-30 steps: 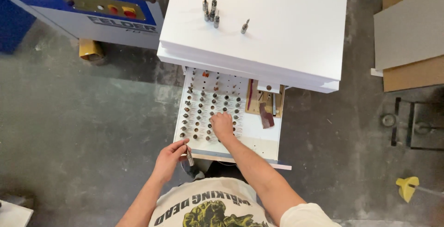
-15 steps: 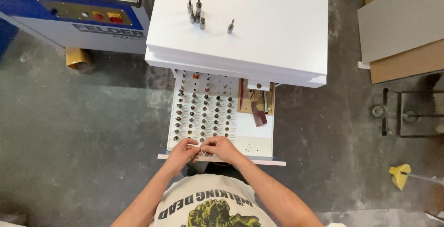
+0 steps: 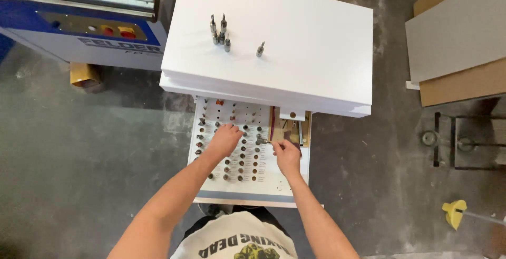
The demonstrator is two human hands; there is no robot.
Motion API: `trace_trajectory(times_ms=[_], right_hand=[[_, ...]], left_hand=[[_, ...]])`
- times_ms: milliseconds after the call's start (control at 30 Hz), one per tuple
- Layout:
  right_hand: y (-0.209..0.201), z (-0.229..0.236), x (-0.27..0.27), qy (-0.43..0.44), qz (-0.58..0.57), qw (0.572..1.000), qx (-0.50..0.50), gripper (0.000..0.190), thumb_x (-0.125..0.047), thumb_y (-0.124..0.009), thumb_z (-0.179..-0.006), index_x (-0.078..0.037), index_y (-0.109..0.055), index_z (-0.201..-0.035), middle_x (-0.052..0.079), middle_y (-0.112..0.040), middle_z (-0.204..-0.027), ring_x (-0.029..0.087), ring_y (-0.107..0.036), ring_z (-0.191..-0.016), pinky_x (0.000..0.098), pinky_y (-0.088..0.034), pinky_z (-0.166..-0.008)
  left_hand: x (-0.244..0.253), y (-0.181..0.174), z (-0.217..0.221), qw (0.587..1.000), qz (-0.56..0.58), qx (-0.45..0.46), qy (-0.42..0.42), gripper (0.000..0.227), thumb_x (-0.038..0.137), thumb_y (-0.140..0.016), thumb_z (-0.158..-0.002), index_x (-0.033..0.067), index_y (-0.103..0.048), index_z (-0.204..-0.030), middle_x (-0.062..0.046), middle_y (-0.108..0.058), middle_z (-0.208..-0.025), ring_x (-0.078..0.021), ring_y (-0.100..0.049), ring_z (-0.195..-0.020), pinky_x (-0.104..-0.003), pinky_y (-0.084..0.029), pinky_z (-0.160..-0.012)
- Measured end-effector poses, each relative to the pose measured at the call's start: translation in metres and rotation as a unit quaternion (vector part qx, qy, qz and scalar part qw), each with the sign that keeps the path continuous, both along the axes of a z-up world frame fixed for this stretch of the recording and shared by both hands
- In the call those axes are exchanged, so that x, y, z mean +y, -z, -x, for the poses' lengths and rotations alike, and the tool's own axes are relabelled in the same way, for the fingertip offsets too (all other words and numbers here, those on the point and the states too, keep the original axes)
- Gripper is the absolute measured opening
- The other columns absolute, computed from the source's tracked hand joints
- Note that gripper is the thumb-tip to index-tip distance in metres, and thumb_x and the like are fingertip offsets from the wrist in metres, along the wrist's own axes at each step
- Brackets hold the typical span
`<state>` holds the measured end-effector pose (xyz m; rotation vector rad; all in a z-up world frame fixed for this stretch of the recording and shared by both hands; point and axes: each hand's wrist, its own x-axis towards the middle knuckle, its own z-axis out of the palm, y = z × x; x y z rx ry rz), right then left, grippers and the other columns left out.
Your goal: A person is seen selecting, inspecting, and organizing various drill bits within a specialized storage drawer of a woodworking machine.
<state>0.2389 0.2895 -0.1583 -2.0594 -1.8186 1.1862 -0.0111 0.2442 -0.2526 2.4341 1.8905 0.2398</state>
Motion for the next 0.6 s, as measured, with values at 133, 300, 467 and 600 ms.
trace_trajectory(times_ms=[133, 300, 467, 600], right_hand=[[-0.03, -0.008, -0.006, 0.044, 0.011, 0.999, 0.017, 0.023, -0.036, -0.071, -0.096, -0.016, -0.08, -0.1, 0.002, -0.079, -0.075, 0.02, -0.074, -0.085, 0.0372, -0.058, -0.083], [-0.031, -0.029, -0.013, 0.103, 0.042, 0.994, 0.021, 0.018, -0.034, -0.074, -0.094, -0.019, -0.082, -0.1, 0.0, -0.078, -0.07, 0.015, -0.071, -0.076, 0.0334, -0.058, -0.078], [-0.035, -0.027, -0.001, 0.101, 0.052, 0.993, 0.012, 0.017, -0.034, -0.074, -0.094, -0.02, -0.082, -0.099, -0.001, -0.079, -0.071, 0.015, -0.071, -0.077, 0.0323, -0.057, -0.078], [-0.002, -0.013, 0.014, 0.057, 0.006, 0.998, 0.03, 0.017, -0.03, -0.074, -0.095, -0.016, -0.081, -0.101, 0.003, -0.08, -0.078, 0.019, -0.074, -0.084, 0.0361, -0.058, -0.082]], left_hand=[[0.047, 0.083, -0.007, 0.999, -0.011, 0.015, 0.028, 0.01, 0.022, -0.073, -0.091, 0.0178, -0.08, -0.097, -0.006, -0.075, -0.089, -0.0264, -0.072, -0.086, -0.042, -0.054, -0.087], [0.077, 0.119, -0.018, 0.966, 0.225, 0.1, 0.075, 0.025, 0.036, -0.071, -0.096, 0.021, -0.075, -0.115, -0.002, -0.075, -0.114, -0.027, -0.068, -0.113, -0.048, -0.053, -0.101], [0.078, 0.132, -0.017, 0.953, 0.238, 0.153, 0.104, 0.027, 0.04, -0.07, -0.096, 0.0178, -0.076, -0.109, -0.005, -0.074, -0.105, -0.0296, -0.071, -0.103, -0.049, -0.061, -0.085], [0.072, 0.122, -0.009, 0.983, 0.118, 0.083, 0.112, 0.023, 0.031, -0.071, -0.092, 0.0145, -0.076, -0.107, -0.006, -0.076, -0.102, -0.0253, -0.072, -0.103, -0.042, -0.055, -0.097]])
